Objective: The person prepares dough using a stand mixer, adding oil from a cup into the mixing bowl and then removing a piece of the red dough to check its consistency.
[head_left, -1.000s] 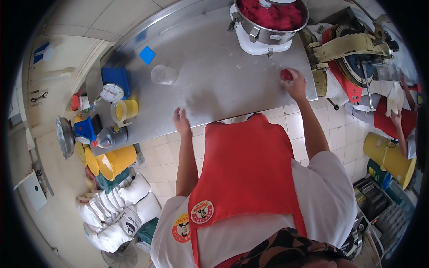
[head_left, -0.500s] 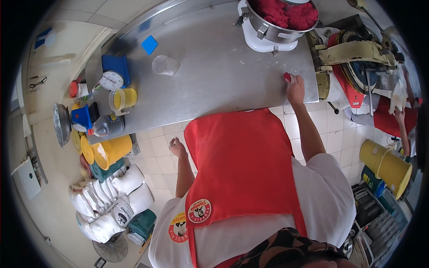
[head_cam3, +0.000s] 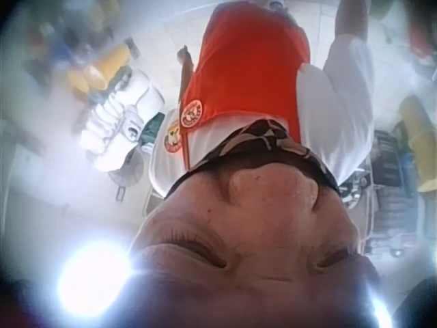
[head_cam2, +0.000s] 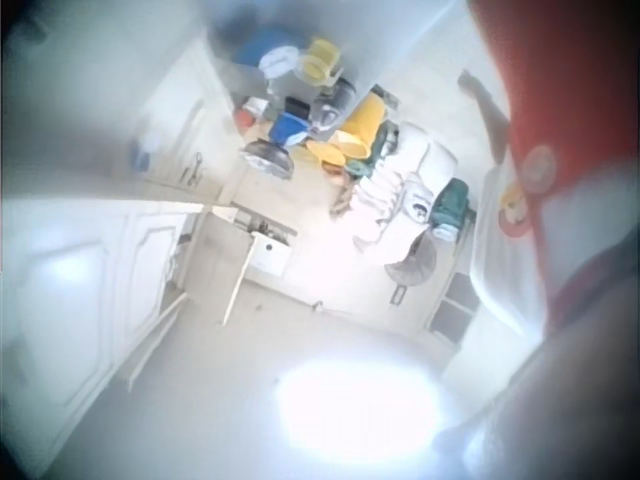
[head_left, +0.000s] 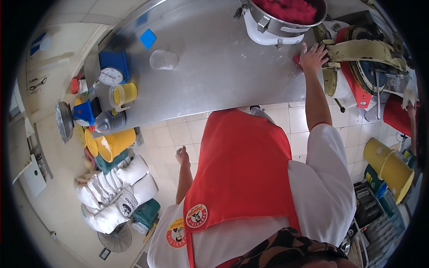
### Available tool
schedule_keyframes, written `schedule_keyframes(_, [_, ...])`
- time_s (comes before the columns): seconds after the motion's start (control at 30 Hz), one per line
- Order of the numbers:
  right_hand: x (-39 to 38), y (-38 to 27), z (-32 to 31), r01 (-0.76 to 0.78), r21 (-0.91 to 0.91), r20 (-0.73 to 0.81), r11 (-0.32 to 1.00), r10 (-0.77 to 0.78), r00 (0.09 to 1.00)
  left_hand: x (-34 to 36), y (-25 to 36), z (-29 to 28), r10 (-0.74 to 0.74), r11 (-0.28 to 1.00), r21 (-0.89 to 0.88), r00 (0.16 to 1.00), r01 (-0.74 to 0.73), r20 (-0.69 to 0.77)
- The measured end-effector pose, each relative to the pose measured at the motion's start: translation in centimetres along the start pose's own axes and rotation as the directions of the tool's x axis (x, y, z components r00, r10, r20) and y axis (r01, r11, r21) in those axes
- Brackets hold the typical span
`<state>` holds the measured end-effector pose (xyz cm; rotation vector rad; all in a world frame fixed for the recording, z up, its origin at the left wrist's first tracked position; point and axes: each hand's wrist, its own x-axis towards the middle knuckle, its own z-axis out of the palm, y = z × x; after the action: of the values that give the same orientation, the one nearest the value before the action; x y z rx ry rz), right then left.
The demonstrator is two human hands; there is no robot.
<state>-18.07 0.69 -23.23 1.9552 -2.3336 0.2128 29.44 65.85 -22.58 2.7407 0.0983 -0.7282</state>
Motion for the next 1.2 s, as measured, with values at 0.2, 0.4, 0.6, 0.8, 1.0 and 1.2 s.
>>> schedule_keyframes(0.2, [-16.7,-2.1,-2.1,0.346,0.106,0.128,0.932,-0.358,0.925,-0.9,-0.8,1.8,0.036,0.974,-0.222,0.999,-0.042,-0.032])
schedule_keyframes(0.4, [-14.9,-2.7,-2.2,0.385,0.138,0.135,0.913,-0.402,0.906,-3.9,1.1,2.7,0.015,0.975,-0.223,1.000,-0.017,-0.010])
schedule_keyframes(0.6, [-3.0,-3.1,0.3,0.101,0.048,0.006,0.994,-0.101,0.995,-2.5,2.1,1.3,0.082,0.983,-0.168,0.996,-0.073,0.047])
schedule_keyframes(0.8, [-13.0,-2.2,-1.7,0.420,0.160,0.103,0.893,-0.438,0.893,-2.4,0.3,2.6,0.034,0.957,-0.289,0.999,-0.027,0.019])
schedule_keyframes(1.0, [-11.9,-0.5,-4.7,-0.009,0.707,0.254,0.707,-0.242,0.936,-2.4,0.0,4.8,0.056,0.962,-0.270,0.995,-0.031,0.087])
schedule_keyframes(1.2, [-11.2,1.8,-4.8,0.030,0.857,0.057,0.515,-0.153,0.987,-1.0,1.4,4.7,0.083,0.986,-0.160,0.983,-0.056,0.166])
